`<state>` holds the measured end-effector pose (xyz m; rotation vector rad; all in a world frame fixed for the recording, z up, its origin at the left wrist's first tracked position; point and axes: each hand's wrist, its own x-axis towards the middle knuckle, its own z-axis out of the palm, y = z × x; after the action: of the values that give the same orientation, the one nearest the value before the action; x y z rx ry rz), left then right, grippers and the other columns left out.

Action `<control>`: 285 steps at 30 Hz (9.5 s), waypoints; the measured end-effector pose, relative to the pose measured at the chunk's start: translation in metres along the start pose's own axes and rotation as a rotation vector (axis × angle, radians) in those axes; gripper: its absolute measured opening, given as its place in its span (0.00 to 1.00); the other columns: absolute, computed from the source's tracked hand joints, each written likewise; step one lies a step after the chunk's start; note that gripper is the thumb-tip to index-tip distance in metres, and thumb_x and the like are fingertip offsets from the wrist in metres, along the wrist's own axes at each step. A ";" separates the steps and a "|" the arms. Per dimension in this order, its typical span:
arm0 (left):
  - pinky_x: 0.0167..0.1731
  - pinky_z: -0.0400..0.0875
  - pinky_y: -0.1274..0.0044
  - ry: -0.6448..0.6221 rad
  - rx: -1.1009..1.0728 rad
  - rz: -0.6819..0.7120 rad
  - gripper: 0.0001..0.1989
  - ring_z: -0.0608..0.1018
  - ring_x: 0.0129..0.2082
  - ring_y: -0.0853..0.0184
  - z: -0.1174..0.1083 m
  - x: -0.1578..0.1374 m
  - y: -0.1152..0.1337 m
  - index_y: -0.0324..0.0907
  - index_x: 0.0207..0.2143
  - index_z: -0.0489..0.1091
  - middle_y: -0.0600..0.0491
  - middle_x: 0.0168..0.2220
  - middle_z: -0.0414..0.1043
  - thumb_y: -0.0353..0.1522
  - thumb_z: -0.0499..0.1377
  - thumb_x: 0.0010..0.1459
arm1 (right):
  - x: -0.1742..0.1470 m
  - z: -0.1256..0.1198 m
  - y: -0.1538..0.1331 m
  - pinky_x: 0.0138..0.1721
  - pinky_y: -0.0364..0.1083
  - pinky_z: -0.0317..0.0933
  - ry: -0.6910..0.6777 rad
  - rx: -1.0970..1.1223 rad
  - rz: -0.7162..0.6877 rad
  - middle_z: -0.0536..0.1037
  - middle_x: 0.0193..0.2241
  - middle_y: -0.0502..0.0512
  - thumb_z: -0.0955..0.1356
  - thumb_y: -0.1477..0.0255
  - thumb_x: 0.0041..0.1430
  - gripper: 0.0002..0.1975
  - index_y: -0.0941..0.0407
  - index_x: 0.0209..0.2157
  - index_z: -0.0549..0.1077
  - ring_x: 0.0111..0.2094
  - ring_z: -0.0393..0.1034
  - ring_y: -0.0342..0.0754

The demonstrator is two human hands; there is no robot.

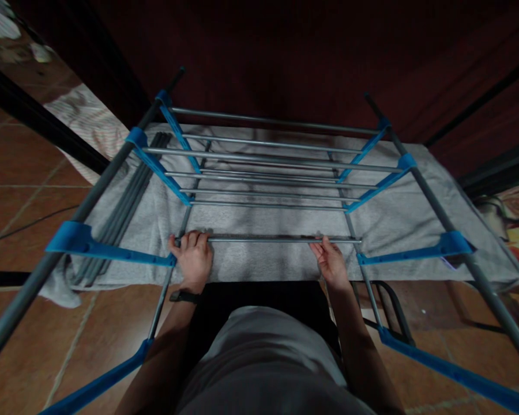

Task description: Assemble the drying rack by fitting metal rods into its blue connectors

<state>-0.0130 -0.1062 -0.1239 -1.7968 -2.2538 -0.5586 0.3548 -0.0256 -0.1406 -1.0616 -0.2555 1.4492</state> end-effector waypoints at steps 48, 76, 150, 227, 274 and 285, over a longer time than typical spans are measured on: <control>0.44 0.66 0.66 -0.089 -0.210 0.519 0.13 0.75 0.41 0.59 0.016 0.000 0.053 0.41 0.51 0.67 0.48 0.42 0.75 0.29 0.49 0.68 | -0.008 0.008 0.001 0.46 0.50 0.73 -0.182 -0.104 -0.001 0.82 0.33 0.47 0.78 0.71 0.47 0.10 0.52 0.30 0.76 0.35 0.78 0.45; 0.41 0.65 0.67 -0.112 -0.211 0.464 0.13 0.75 0.40 0.58 0.018 0.000 0.055 0.41 0.47 0.70 0.47 0.38 0.75 0.36 0.49 0.69 | -0.005 0.000 0.008 0.55 0.52 0.68 -0.200 -0.048 0.017 0.82 0.34 0.47 0.76 0.72 0.50 0.07 0.52 0.29 0.76 0.42 0.77 0.45; 0.50 0.60 0.63 -0.013 -0.180 0.371 0.13 0.74 0.43 0.57 0.019 0.000 0.052 0.41 0.50 0.69 0.46 0.43 0.76 0.35 0.51 0.68 | -0.001 -0.005 0.000 0.53 0.48 0.68 -0.274 0.049 0.094 0.81 0.42 0.52 0.70 0.68 0.60 0.04 0.53 0.37 0.76 0.48 0.75 0.45; 0.49 0.61 0.63 -0.041 -0.228 0.365 0.10 0.74 0.42 0.58 0.018 -0.002 0.046 0.45 0.42 0.72 0.48 0.42 0.75 0.31 0.50 0.65 | 0.010 -0.042 -0.032 0.48 0.48 0.72 0.196 0.148 -0.081 0.80 0.35 0.52 0.63 0.63 0.62 0.09 0.52 0.34 0.71 0.39 0.77 0.44; 0.43 0.60 0.68 -0.057 -0.173 0.467 0.12 0.74 0.39 0.58 0.017 -0.001 0.050 0.45 0.48 0.70 0.50 0.38 0.76 0.38 0.52 0.68 | 0.009 -0.045 -0.034 0.44 0.45 0.69 0.079 0.188 -0.090 0.77 0.31 0.49 0.63 0.53 0.63 0.18 0.53 0.33 0.73 0.36 0.74 0.42; 0.43 0.62 0.67 -0.104 -0.162 0.459 0.15 0.75 0.39 0.58 0.019 -0.002 0.050 0.44 0.49 0.73 0.48 0.37 0.76 0.39 0.51 0.68 | -0.008 -0.020 -0.015 0.45 0.47 0.69 -0.081 -0.051 -0.121 0.80 0.34 0.49 0.72 0.63 0.56 0.09 0.53 0.34 0.74 0.38 0.76 0.44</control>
<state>0.0371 -0.0904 -0.1337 -2.3732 -1.7981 -0.5771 0.3777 -0.0374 -0.1373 -1.0124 -0.4101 1.3847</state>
